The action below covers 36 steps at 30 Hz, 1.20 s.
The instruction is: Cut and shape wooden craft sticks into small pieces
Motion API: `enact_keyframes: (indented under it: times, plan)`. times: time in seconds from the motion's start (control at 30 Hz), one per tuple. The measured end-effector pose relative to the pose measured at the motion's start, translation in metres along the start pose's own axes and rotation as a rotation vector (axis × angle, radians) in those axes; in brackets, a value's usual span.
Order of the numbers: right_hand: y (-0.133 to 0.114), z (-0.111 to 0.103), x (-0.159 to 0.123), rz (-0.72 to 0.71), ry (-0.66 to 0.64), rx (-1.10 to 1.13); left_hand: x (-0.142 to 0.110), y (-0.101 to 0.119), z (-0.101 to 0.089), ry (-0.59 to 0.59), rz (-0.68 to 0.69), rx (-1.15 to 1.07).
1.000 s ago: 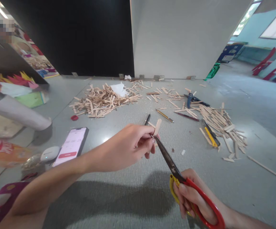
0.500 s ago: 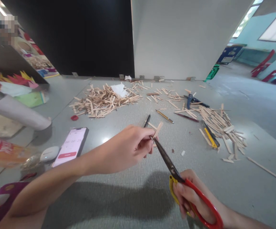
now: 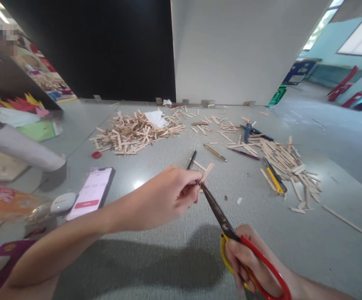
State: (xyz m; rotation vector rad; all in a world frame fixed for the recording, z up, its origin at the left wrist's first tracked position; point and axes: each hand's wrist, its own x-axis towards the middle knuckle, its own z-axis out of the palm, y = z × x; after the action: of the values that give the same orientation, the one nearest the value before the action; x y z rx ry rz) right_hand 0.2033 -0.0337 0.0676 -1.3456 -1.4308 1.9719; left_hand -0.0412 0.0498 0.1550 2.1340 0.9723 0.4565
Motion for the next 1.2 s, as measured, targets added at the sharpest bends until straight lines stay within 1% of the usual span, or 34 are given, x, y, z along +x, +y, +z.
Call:
enact_keyframes:
  times: [0.2, 0.27, 0.37, 0.43, 0.53, 0.6, 0.7, 0.77, 0.8, 0.87, 0.97, 1.1, 1.2]
  plan:
    - [0.011, -0.001, -0.007, 0.016, 0.011, -0.017, -0.002, 0.001, -0.001, -0.011, 0.019, 0.053]
    - [0.013, -0.002, -0.01, 0.009, -0.023, -0.021, -0.004, 0.002, -0.003, -0.009, 0.032, 0.081]
    - [0.011, -0.002, -0.011, -0.065, -0.068, -0.006, -0.007, 0.004, -0.006, -0.014, 0.049, 0.117]
    - [0.009, -0.002, -0.012, -0.127, -0.098, 0.023, -0.009, 0.004, -0.009, -0.039, 0.051, 0.119]
    - [0.008, 0.0, -0.013, -0.152, -0.136, 0.088, -0.009, 0.003, -0.015, -0.083, 0.046, 0.105]
    - [0.009, 0.0, -0.015, -0.119, -0.144, 0.172, -0.007, 0.002, -0.019, -0.11, 0.049, 0.097]
    - [0.011, 0.0, -0.015, 0.011, -0.171, 0.324, -0.001, 0.0, -0.023, -0.152, 0.057, 0.048]
    - [0.014, -0.002, -0.013, 0.078, -0.172, 0.384, 0.003, -0.001, -0.023, -0.173, 0.042, -0.008]
    - [0.016, -0.002, -0.011, 0.084, -0.172, 0.389, 0.004, -0.001, -0.022, -0.175, 0.026, -0.042]
    - [0.02, -0.004, -0.008, 0.049, -0.174, 0.367, 0.006, -0.001, -0.02, -0.169, -0.012, -0.113]
    - [0.023, -0.007, -0.005, -0.066, -0.143, 0.319, 0.005, 0.0, -0.017, -0.15, -0.066, -0.213]
    - [0.02, -0.009, -0.004, -0.208, -0.113, 0.26, 0.004, 0.001, -0.016, -0.134, -0.09, -0.296]
    - [0.018, -0.009, -0.003, -0.241, -0.114, 0.228, 0.003, 0.0, -0.014, -0.118, -0.09, -0.334]
